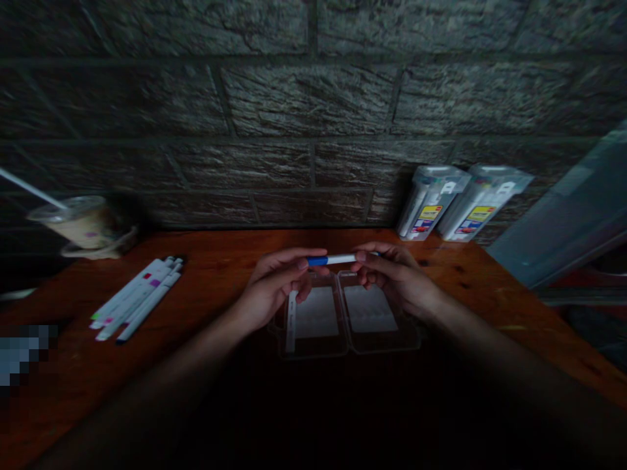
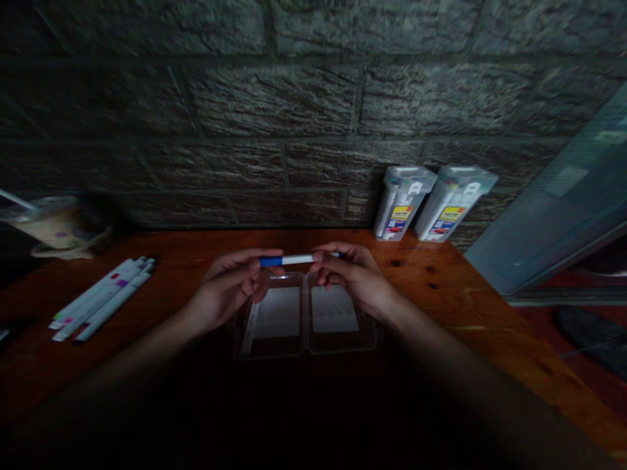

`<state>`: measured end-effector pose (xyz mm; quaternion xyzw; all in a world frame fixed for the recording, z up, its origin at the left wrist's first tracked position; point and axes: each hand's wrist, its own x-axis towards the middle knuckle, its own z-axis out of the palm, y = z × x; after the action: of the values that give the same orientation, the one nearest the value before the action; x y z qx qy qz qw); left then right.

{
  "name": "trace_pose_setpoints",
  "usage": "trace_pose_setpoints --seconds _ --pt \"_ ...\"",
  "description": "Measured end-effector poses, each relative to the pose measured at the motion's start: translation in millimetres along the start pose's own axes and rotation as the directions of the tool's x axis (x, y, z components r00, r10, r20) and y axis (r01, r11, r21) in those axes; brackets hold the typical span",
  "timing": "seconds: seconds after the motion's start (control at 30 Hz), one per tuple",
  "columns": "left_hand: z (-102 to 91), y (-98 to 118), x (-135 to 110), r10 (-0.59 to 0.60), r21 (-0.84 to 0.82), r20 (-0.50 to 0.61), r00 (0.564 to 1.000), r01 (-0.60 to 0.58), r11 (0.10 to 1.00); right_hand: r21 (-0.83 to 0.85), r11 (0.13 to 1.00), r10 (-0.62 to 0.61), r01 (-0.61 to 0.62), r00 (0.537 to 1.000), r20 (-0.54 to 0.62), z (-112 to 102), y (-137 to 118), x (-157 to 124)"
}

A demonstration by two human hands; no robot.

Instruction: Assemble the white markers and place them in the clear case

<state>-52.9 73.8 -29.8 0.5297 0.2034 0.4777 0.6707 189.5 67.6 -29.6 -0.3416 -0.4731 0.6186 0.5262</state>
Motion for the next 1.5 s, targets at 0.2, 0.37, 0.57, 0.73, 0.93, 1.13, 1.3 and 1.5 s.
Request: trace_pose_setpoints --seconds 0.2,0.37,0.57,0.73,0.93,1.13,1.3,1.5 --pt "-0.3 0 0 -0.050 -0.022 -0.016 0.999 0.049 0.999 0.000 1.000 -0.002 0.002 1.000 0.031 -1 0 0" --pt "-0.8 0 0 -0.050 0.018 -0.038 0.998 0.051 0.999 -0.010 1.000 0.002 -0.002 1.000 0.022 -1 1 1" --pt "0.5 0 1 -0.055 0.111 -0.125 0.991 0.069 0.991 -0.049 0.999 -0.026 0.024 0.999 -0.034 0 0 0" --pt "0.3 -3 3 -0.028 0.214 -0.181 0.983 0.067 0.974 -0.129 0.990 -0.064 0.055 0.996 -0.062 1 1 0" --pt "-1.4 -5 4 0.009 0.341 -0.219 0.976 0.068 0.938 -0.248 0.963 -0.122 0.107 0.992 -0.043 -2 5 1" --pt "-1.8 -4 3 0.033 0.447 -0.209 0.977 0.066 0.892 -0.417 0.889 -0.209 0.189 0.978 -0.003 5 2 -2" --pt "1.3 -4 1 0.093 0.551 -0.154 0.984 0.008 0.834 -0.601 0.743 -0.335 0.295 0.941 0.049 10 4 -8" --pt "9.9 -5 -2 0.125 0.585 -0.047 0.991 -0.074 0.808 -0.730 0.589 -0.380 0.345 0.916 0.127 8 12 -15"
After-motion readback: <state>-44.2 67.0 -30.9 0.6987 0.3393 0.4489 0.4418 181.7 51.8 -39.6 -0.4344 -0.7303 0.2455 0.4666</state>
